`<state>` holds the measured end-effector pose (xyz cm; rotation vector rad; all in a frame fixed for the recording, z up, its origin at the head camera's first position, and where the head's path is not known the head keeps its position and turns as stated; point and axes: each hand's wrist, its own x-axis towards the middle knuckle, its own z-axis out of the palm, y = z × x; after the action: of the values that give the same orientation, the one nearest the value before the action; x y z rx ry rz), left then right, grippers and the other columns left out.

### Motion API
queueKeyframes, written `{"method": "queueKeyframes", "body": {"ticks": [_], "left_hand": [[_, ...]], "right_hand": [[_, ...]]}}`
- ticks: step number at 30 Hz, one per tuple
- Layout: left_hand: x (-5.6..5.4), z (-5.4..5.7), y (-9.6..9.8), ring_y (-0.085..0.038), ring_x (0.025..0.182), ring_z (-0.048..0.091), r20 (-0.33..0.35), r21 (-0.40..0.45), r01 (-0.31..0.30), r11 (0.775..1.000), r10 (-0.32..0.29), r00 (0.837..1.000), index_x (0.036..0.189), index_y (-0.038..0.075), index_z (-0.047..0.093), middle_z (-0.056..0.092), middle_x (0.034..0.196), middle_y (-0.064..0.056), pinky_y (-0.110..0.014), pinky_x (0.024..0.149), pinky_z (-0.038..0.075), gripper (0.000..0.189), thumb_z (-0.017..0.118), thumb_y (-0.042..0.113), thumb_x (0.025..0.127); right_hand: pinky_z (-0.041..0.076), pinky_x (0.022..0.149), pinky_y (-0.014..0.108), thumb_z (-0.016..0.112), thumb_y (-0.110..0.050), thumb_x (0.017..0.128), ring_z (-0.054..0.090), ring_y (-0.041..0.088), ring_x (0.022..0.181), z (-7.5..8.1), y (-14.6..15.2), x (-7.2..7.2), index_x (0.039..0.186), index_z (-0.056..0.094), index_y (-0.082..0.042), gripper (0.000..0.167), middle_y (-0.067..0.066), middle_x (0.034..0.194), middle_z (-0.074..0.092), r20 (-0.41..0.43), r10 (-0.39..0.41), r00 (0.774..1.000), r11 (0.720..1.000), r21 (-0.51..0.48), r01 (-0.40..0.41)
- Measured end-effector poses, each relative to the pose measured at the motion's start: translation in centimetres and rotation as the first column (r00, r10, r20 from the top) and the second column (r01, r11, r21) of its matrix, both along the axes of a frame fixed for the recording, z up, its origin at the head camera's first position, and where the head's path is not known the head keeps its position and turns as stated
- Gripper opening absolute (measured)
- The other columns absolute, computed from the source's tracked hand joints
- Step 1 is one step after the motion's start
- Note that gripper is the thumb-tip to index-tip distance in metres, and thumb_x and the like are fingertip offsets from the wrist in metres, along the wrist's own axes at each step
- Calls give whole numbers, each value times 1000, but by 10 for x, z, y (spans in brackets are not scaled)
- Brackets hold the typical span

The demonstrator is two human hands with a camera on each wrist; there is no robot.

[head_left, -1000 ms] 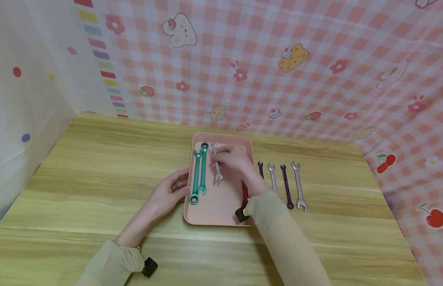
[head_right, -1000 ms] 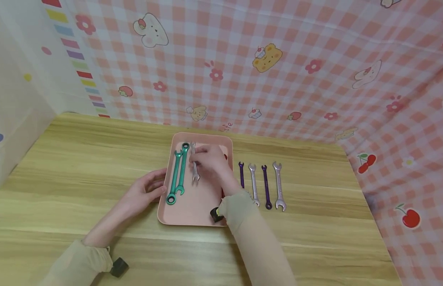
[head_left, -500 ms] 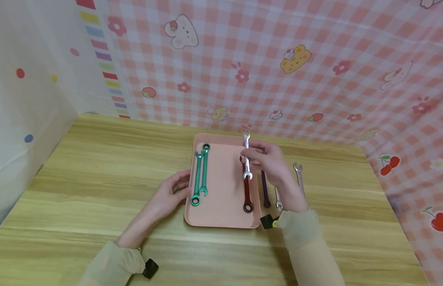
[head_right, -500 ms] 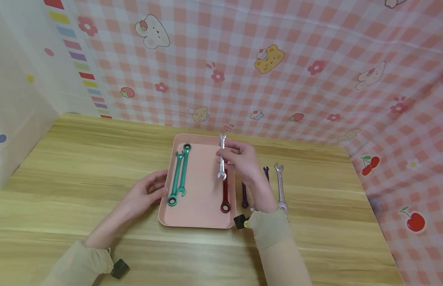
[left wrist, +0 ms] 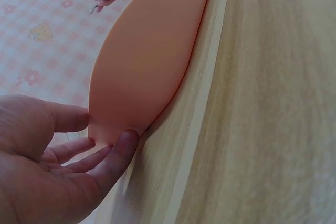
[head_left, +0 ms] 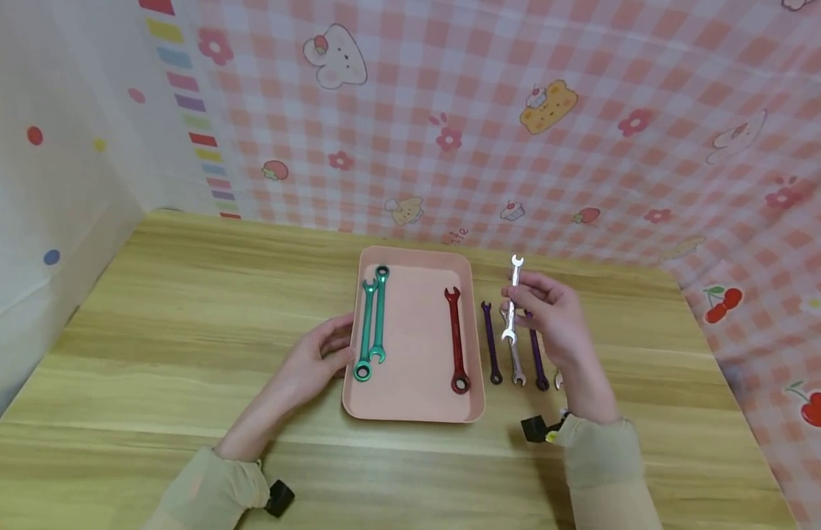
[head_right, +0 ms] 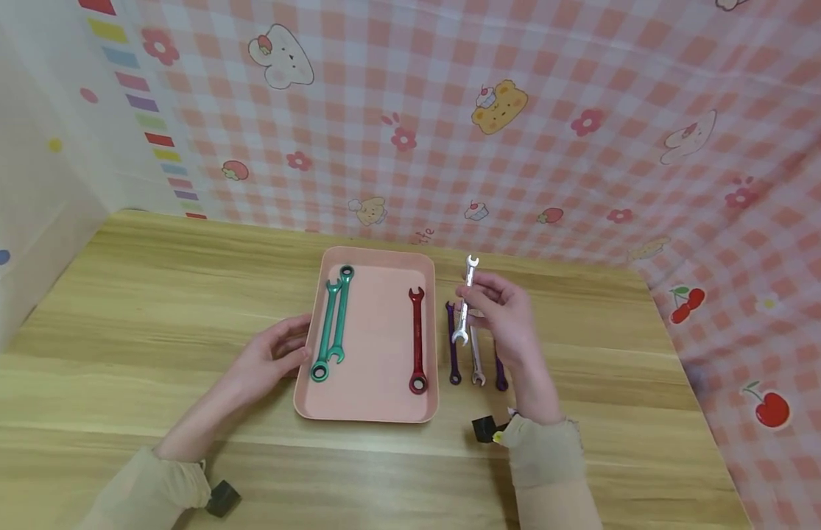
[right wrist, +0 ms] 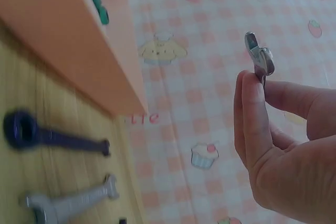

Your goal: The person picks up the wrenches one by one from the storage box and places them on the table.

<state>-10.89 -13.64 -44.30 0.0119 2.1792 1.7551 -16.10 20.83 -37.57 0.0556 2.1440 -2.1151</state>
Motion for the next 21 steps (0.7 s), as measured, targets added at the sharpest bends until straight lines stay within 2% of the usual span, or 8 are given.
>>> {"method": "queueKeyframes", "body": {"ticks": [3,10,21], "left_hand": [[0,1,1,-43,144,54,1,0,4,1000,-4,1000,161,3,38,51,157,-28,-39,100,64,55,53,3,107],[0,2,0,-43,144,53,-3,-12,5,1000,-5,1000,161,3,37,50,158,-27,-38,98,65,56,53,5,107],[1,-1,2,-44,144,54,-30,-9,14,1000,-14,999,160,1,38,52,155,-30,-36,99,64,55,53,3,107]], "right_hand": [[65,71,19,62,-3,104,76,3,76,1,12,3,99,75,-29,30,-12,88,79,-8,-18,1000,1000,8,18],[64,69,18,64,-5,103,75,2,77,7,37,6,101,76,-27,25,-12,88,79,-54,-71,996,997,16,72],[65,69,19,65,-3,102,76,3,77,-1,87,13,100,78,-26,26,-12,89,80,-89,-110,990,994,4,111]]}}
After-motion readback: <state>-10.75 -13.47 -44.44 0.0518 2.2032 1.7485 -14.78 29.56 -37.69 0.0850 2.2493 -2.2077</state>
